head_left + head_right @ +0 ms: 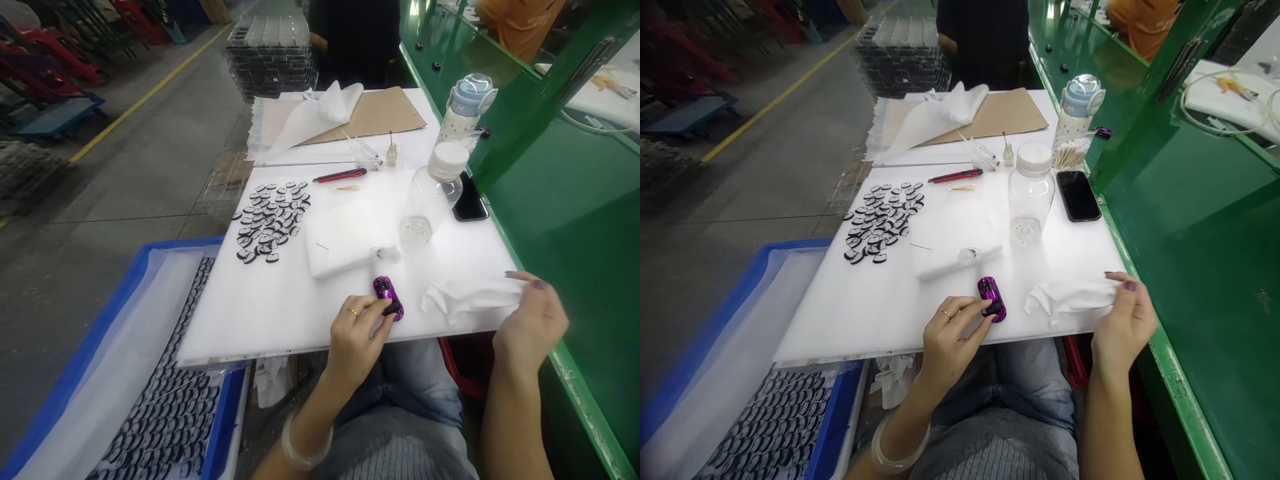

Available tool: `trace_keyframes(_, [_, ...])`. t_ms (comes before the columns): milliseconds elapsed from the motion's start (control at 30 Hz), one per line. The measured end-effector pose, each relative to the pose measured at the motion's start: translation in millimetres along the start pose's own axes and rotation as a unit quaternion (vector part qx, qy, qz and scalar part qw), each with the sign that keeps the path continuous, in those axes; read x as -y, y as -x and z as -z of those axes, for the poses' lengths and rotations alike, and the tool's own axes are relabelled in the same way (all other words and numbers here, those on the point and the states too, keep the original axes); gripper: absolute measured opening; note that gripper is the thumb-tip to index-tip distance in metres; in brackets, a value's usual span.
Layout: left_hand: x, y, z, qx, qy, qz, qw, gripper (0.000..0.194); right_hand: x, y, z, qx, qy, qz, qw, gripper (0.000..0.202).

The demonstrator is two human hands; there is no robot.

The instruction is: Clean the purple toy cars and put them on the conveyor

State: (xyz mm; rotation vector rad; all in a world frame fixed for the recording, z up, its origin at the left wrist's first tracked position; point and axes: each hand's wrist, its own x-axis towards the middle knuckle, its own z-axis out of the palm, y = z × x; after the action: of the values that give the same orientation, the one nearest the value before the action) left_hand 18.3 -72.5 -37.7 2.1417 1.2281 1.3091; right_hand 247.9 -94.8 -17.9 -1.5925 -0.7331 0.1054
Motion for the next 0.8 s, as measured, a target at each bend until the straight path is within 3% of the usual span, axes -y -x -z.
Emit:
trace_keyframes(67, [0, 0, -4.8, -0.001, -0.019, -0.018, 1.000, 0.017, 7, -2, -5, -0.060, -0.081, -0.042, 0.994, 0.035])
trace_keyframes(100, [0, 0, -6.2, -0.001, -0.028, -0.023, 0.999, 0.017, 11, -2, -7, -0.041, -0.101, -0.061, 0.992, 0.038])
trace_keyframes(133, [0, 0, -7.2, -0.002, -0.035, -0.027, 0.999, 0.017, 13, -1, -11, 0.007, -0.106, -0.075, 0.992, 0.040])
trace_keyframes(200, [0, 0, -7.4, 0.001, -0.040, -0.024, 0.999, 0.017, 18, 5, -17, 0.170, -0.068, -0.079, 0.980, 0.044])
trace_keyframes(300, [1, 0, -5.1, 0.014, -0.017, 0.007, 1.000, 0.020, 25, 16, -28, 0.411, 0.028, -0.011, 0.911, 0.040])
trace_keyframes(400, [1, -1, -2.3, 0.024, 0.006, 0.051, 0.998, 0.019, 31, 21, -36, 0.519, 0.114, 0.072, 0.844, 0.026])
trace_keyframes(467, [2, -2, -1.8, 0.030, 0.009, 0.071, 0.997, 0.019, 32, 22, -40, 0.540, 0.151, 0.108, 0.821, 0.020])
trace_keyframes(633, [4, -4, -1.1, 0.042, 0.003, 0.087, 0.995, 0.020, 27, 23, -41, 0.540, 0.194, 0.154, 0.804, 0.017])
trace_keyframes(700, [6, -7, 2.3, 0.067, 0.007, 0.092, 0.993, 0.024, 23, 23, -39, 0.533, 0.178, 0.174, 0.809, 0.017])
trace_keyframes(800, [8, -12, 9.2, 0.152, 0.010, 0.079, 0.985, 0.039, 15, 24, -35, 0.473, 0.091, 0.236, 0.844, 0.012])
